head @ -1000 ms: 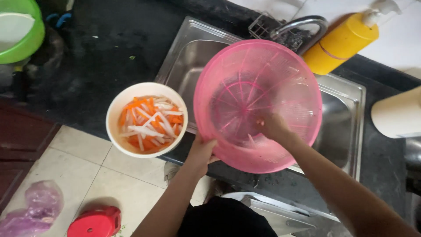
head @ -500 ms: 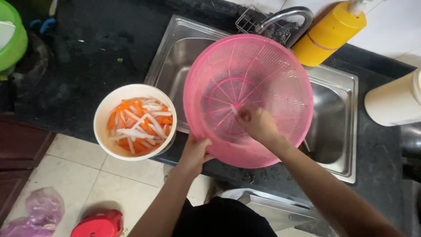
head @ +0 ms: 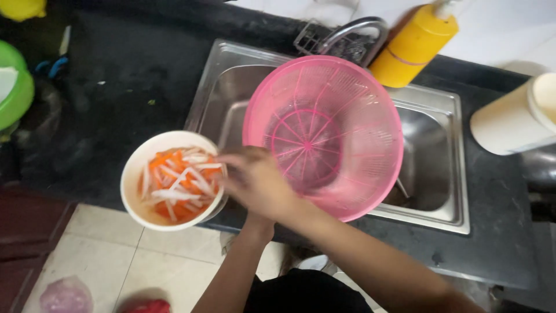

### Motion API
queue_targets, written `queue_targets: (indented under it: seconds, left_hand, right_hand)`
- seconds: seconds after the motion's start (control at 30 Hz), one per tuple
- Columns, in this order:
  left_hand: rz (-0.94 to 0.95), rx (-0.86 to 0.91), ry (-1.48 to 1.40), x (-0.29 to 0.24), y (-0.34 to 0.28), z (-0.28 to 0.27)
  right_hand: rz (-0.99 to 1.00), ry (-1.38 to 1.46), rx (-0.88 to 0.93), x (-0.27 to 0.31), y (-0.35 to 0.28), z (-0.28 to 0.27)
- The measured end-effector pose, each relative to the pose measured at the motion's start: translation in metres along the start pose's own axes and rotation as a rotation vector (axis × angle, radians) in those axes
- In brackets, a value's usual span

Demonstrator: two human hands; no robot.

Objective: Rinse a plastic container and transfer sliced carrots and radishes into it from a strainer, then pour water from a pot over them.

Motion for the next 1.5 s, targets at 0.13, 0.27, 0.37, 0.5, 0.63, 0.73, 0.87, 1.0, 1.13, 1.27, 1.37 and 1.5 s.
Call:
queue_targets:
  seconds: [0.13, 0.27, 0.37, 0.5, 0.63, 0.73, 0.87, 1.0, 1.13, 1.27, 1.37, 1.5]
  left_hand:
    - [0.002, 0.043, 0.054, 0.007, -0.006, 0.025]
    - [0.057, 0.023, 0.196, 0.011, -0.013, 0.053]
    - [0.264, 0.055, 0.371, 0.006, -0.011, 0.08]
    - [0.708, 0.229, 0.6, -0.045, -0.023, 0.133]
    - [1.508, 0.308, 0.79, -0.135, -0.117, 0.174]
    - [1.849, 0.247, 0.933, -0.134, -0.129, 0.179]
    - [1.708, 0.345, 1.079, -0.111, -0.101, 0.165]
    - [1.63, 0.295, 1.157, -0.078, -0.065, 0.162]
    - [1.58, 0.306, 1.131, -0.098, -0.101, 0.187]
    - [1.535, 0.184, 1.268, -0.068, -0.047, 0.186]
    - [1.448, 0.159, 1.394, -0.067, -0.064, 0.191]
    - [1.585, 0.037, 1.118, -0.09, -0.147, 0.177]
  right_hand:
    - [0.545, 0.22, -0.256, -0.075, -0.065, -0.098]
    - [0.938, 0.896, -0.807, -0.148, -0.162, -0.21]
    - [0.798, 1.595, -0.989, -0.171, -0.204, -0.285]
    - [0.261, 1.984, -1.309, -0.139, -0.218, -0.378]
    - [0.07, 2.031, -1.628, -0.157, -0.29, -0.416]
    - [0.457, 1.686, -1.507, -0.27, -0.435, -0.41]
    - [1.162, 1.298, -1.283, -0.31, -0.509, -0.345]
    - [1.225, 1.485, -1.362, -0.321, -0.546, -0.314]
    - [1.236, 1.434, -1.355, -0.325, -0.554, -0.34]
    - [1.284, 1.334, -1.333, -0.327, -0.553, -0.357]
    - [1.305, 1.229, -1.32, -0.344, -0.588, -0.381]
    - [0.775, 0.39, -0.673, -0.115, -0.365, -0.382]
Point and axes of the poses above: each hand's wrist, its own y-axis towards the middle knuckle, its own z-axis out of the palm, x = y × z, the point moved 10 cm from there along y, towards the middle knuckle, and after that the axes turned 9 degrees about y, right-handed, at the moved point
